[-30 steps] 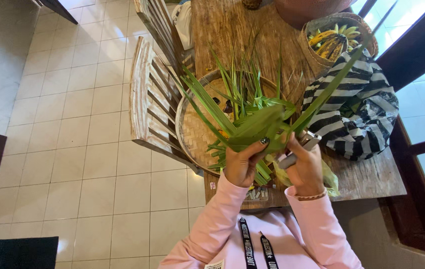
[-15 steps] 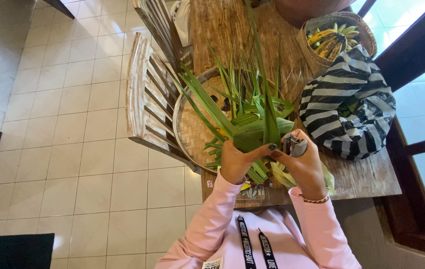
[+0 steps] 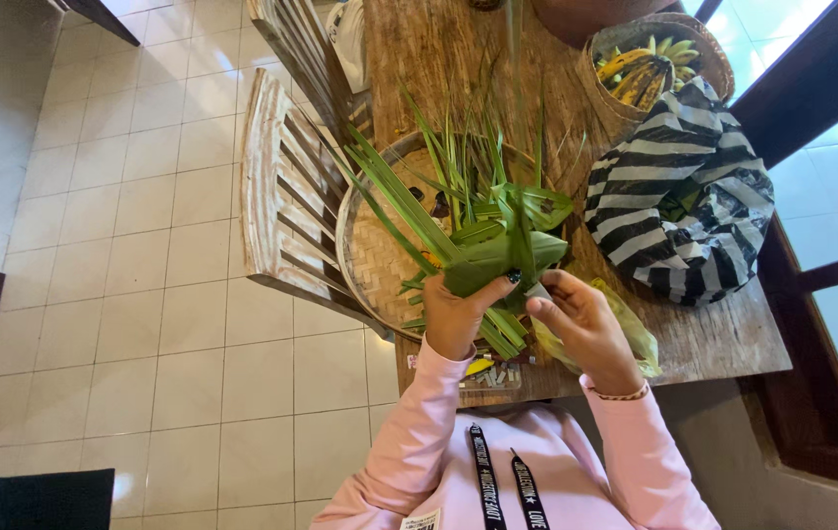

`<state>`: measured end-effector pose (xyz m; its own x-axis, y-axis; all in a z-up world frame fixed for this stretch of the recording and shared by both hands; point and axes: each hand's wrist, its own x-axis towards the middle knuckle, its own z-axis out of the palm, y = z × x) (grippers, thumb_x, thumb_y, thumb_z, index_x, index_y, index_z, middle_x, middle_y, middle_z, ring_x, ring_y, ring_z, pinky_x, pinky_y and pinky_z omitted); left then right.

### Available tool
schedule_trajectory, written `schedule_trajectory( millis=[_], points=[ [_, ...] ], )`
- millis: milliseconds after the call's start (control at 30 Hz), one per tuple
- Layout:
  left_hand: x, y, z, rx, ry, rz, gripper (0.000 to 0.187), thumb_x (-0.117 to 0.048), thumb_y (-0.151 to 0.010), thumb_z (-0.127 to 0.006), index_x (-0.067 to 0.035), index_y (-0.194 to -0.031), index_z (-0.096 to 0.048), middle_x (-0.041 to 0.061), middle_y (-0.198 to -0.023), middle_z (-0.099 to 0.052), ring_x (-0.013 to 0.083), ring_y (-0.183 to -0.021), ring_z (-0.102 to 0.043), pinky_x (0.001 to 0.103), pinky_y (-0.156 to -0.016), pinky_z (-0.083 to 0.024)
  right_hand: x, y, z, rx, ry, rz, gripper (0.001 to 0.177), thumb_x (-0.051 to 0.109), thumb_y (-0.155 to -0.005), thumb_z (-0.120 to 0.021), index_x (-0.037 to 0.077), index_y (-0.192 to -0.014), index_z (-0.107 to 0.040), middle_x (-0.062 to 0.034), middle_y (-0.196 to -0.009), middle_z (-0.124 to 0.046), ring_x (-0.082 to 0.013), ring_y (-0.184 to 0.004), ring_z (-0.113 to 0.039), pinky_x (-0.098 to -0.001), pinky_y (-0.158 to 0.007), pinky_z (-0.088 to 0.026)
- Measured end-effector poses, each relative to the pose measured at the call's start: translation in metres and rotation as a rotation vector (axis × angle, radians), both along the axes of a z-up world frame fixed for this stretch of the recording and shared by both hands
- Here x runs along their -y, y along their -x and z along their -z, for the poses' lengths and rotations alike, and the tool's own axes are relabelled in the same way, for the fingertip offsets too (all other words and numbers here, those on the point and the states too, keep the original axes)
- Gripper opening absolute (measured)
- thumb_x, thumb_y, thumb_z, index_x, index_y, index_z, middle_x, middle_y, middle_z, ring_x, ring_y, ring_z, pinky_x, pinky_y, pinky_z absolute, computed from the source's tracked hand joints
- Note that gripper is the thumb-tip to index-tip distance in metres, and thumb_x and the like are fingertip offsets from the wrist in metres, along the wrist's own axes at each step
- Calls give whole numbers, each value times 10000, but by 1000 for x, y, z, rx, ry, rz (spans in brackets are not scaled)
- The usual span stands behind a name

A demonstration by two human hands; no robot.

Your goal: The person constructs offerings by folding and stapling green palm leaves over a woven tray on a wooden table.

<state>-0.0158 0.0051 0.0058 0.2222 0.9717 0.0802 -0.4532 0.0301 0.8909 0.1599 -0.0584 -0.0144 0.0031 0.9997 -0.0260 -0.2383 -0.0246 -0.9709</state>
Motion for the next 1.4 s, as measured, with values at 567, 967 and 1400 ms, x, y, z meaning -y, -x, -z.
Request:
schedule_trajectory(
  millis=[567,967,1400],
  points=[
    [-16,-41,62,-182,2,-104,244,-6,-855,-795,16,-1095,-762,76,-1027,-786,152,-886,-731,304,-849,-582,0,-33,29,19,227,-25,430,292,-946,-705,1,-1258,-651,46,-909,-649,0,-718,-521,-174,-586,-405],
    [-102,-105,143,-710,-267,-514,259,-55,-943,-687,-79,-1200,-705,152,-1111,-761,294,-981,-765,389,-856,-586,35,-130,81,92,315,390,488,451,-1090,-516,2,-1114,-706,-58,-983,-744,-90,-808,-656,-245,-747,-537],
    [-5,-150,112,-699,-604,-238,1148,-329,-635,-867,-162,-1615,-294,335,-1610,-63,460,-1469,-264,472,-1212,-283,-24,-130,40,117,130,565,271,66,-853,-834,73,-1005,-609,58,-892,-620,-21,-760,-570,-185,-661,-465]
  ],
)
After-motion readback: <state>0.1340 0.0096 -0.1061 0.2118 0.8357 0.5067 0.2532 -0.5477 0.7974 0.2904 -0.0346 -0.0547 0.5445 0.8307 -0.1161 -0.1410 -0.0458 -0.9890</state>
